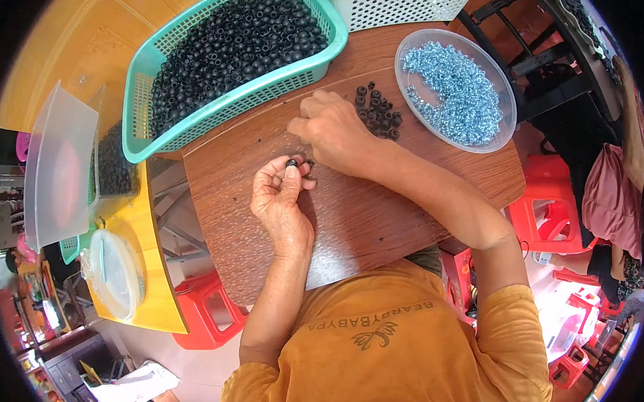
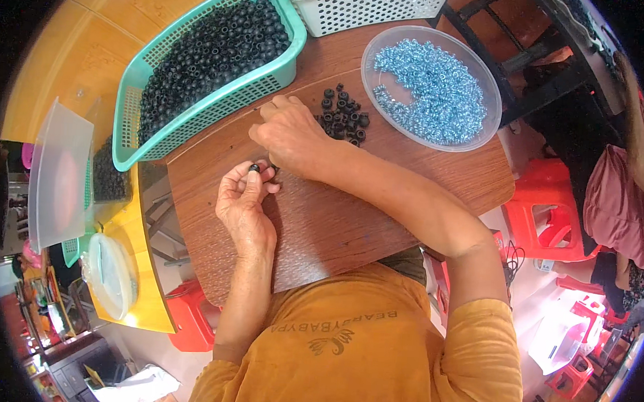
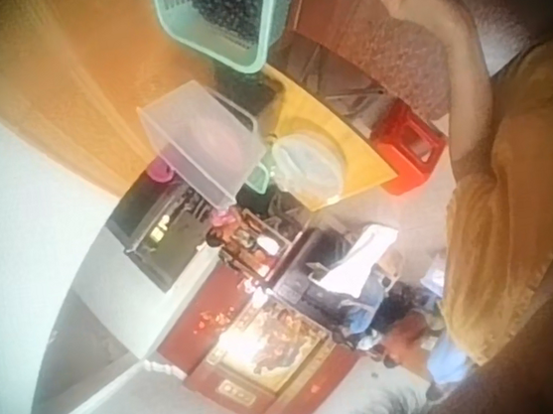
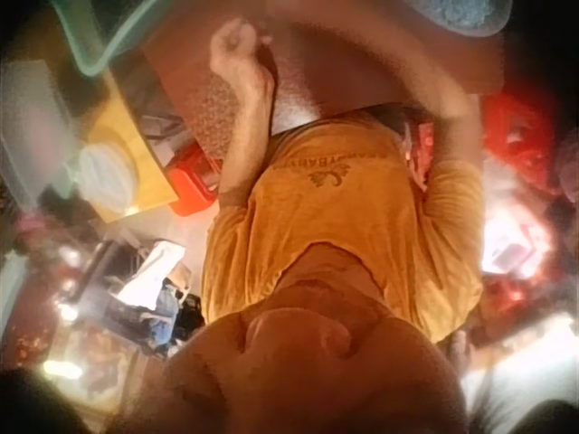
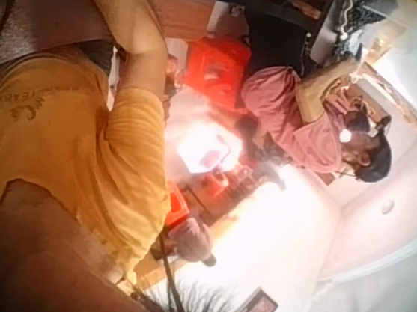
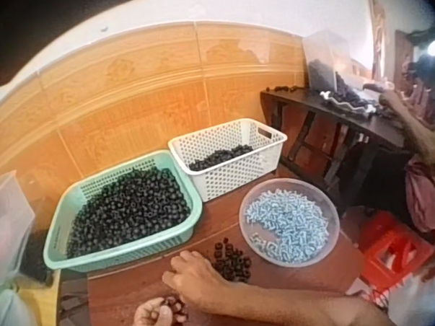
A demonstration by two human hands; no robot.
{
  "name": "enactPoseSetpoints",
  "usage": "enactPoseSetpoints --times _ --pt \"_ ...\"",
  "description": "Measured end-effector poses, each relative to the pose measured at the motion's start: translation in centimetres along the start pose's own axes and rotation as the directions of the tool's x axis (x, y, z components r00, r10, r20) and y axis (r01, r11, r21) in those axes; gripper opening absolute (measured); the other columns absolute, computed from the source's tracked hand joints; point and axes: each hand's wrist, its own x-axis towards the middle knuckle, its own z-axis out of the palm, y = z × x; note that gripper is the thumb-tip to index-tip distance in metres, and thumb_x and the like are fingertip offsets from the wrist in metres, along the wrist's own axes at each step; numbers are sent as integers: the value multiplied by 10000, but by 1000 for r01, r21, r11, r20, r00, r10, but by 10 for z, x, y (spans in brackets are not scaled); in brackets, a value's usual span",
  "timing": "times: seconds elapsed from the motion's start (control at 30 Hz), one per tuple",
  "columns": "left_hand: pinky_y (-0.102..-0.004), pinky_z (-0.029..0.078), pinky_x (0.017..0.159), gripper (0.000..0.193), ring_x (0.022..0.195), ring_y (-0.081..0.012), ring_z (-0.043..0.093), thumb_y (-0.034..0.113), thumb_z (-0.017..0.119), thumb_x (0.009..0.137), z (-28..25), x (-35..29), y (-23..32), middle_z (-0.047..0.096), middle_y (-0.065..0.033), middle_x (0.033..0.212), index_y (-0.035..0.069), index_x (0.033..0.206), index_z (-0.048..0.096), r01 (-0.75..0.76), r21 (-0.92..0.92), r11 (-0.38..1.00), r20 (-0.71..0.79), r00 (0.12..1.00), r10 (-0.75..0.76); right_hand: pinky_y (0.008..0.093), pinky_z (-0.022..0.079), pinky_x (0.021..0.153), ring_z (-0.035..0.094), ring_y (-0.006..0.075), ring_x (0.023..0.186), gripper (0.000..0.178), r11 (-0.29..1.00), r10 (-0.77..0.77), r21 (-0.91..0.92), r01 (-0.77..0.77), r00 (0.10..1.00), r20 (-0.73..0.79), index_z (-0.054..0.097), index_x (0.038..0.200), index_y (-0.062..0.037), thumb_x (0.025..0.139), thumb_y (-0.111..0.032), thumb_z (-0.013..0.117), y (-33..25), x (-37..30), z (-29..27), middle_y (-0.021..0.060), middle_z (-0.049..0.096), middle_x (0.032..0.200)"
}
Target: The person repeatedly picks small black cylindrical components and light blue metallic pieces from containers on a table. They insert the metallic pieces into the black components by hand and place the assembled units into a growing pile on the table.
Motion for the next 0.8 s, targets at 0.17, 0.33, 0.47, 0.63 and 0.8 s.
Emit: enactPoseSetpoints --times 0.17,0.33,0.47,0.63,0.8 --pt "-275 517 619 130 791 -194 627 5 559 867 1 -1 1 627 -148 917 -20 991 526 10 24 1000 6 1000 -10 362 404 677 528 258 780 113 989 -68 -121 85 988 140 643 670 -34 649 -141 618 2 0 6 116 568 742" --pt "-271 521 611 130 776 -188 628 10 554 873 2 -1 2 629 -149 919 -20 997 528 3 16 1000 5 1000 -3 358 394 676 506 252 772 93 983 -99 -145 117 987 124 619 679 -27 667 -114 588 5 -4 4 105 533 738" --pt "-264 525 602 134 769 -188 628 17 553 876 -3 0 0 628 -153 923 -21 1001 529 0 -46 999 7 1000 1 348 398 672 518 247 774 95 979 -121 -150 138 986 118 620 672 -27 667 -116 588 6 -6 1 108 547 736" --pt "-270 522 603 139 761 -194 629 22 564 870 -1 -1 3 630 -155 918 -20 997 529 7 -64 998 14 1000 -6 346 409 664 539 248 780 102 970 -137 -186 158 983 124 636 685 -12 652 -104 606 7 -5 0 121 579 738" --pt "-238 495 577 142 722 -160 618 -2 575 856 0 -10 15 638 -143 890 -12 991 535 98 -83 992 31 995 -95 359 435 702 554 243 808 106 941 103 320 -106 994 24 622 769 -10 674 -54 637 -1 -8 -15 104 578 764"
